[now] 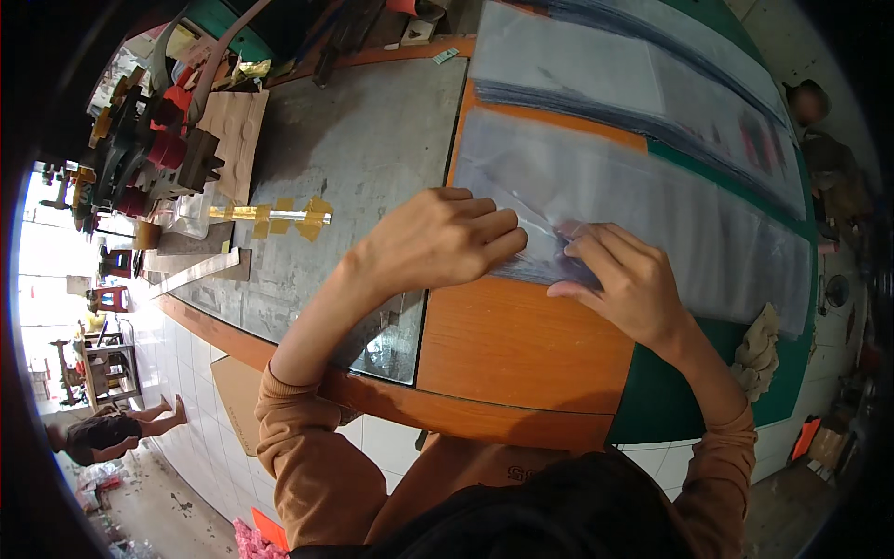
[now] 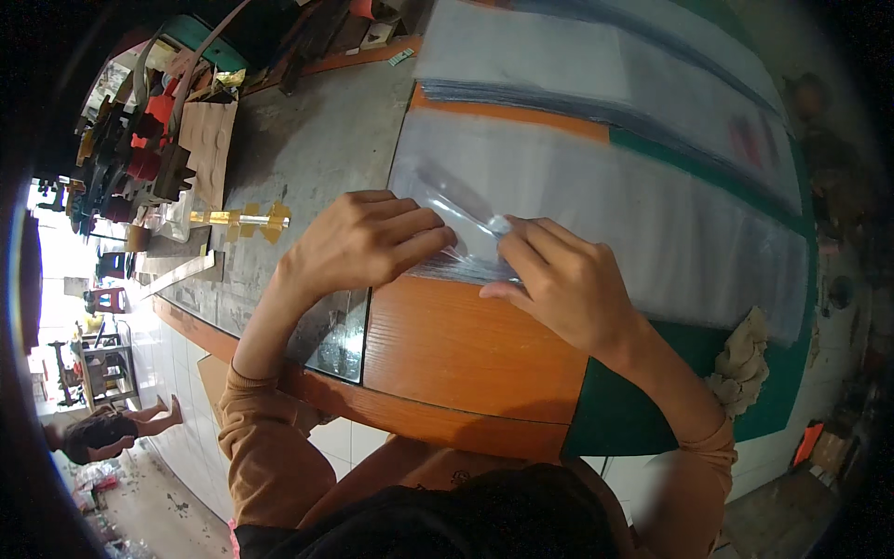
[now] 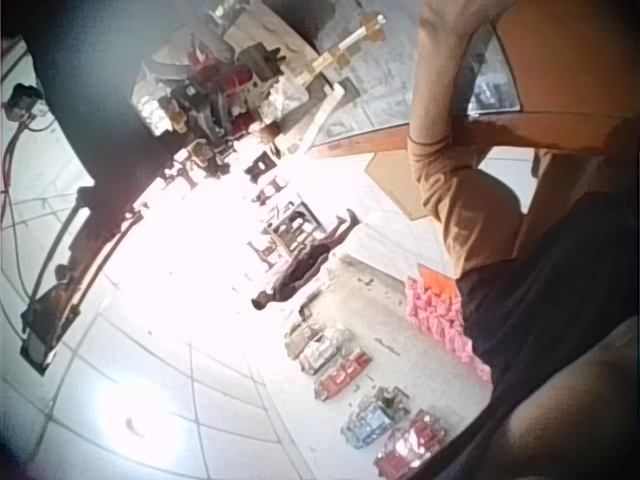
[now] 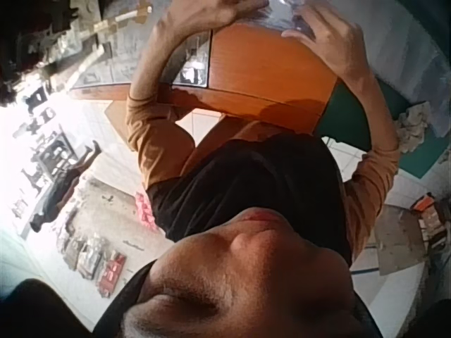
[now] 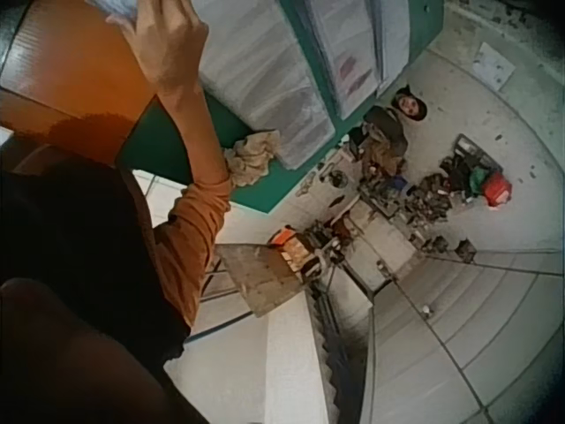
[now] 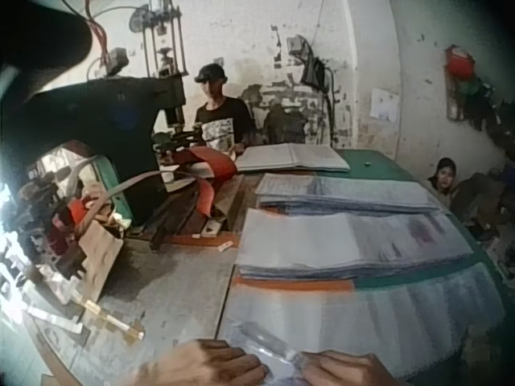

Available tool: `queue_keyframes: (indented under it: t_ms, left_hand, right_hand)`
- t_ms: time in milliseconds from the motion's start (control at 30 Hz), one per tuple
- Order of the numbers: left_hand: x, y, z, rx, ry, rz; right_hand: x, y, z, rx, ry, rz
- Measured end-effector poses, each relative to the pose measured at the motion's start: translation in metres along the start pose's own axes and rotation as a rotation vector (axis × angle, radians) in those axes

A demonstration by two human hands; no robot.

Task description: The person aligns several long plastic sheets on a workbench and then uses a cloth to wipe down one of the sheets.

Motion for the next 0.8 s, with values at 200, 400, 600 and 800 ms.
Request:
queue_keyframes:
  t_ms: [200,400,600,800]
  left_hand:
    - [-0.024,0.003,-0.007,-0.086,-0.168,0.292]
    - [-0.031,-0.009,-0.019,-0.198,-0.118,0.573]
    - [-0.016,0.004,-0.016,-0.198,-0.173,-0.035]
    - [0.002,-0.006,-0.016,-0.249,-0.202,-0.149]
  right_hand:
    - [-0.005,0.003,0.001,0.03,0.036,0.05]
    - [-0.012,0.012,0.0,-0.053,-0.016,0.197]
    - [-0.009,0.012,0.01,-0.018,-0.07,0.139]
    - [-0.009,0.014,0.003,-0.056,-0.096,0.046]
Point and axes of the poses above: each hand's wrist, its own y-axis towards the middle knuckle, its own x-axis out of the palm, z = x × y, the point moved 8 cm from there along y, towards the middle knuckle, and after that the axes turned 1 degree about y, right-handed, at the moved point
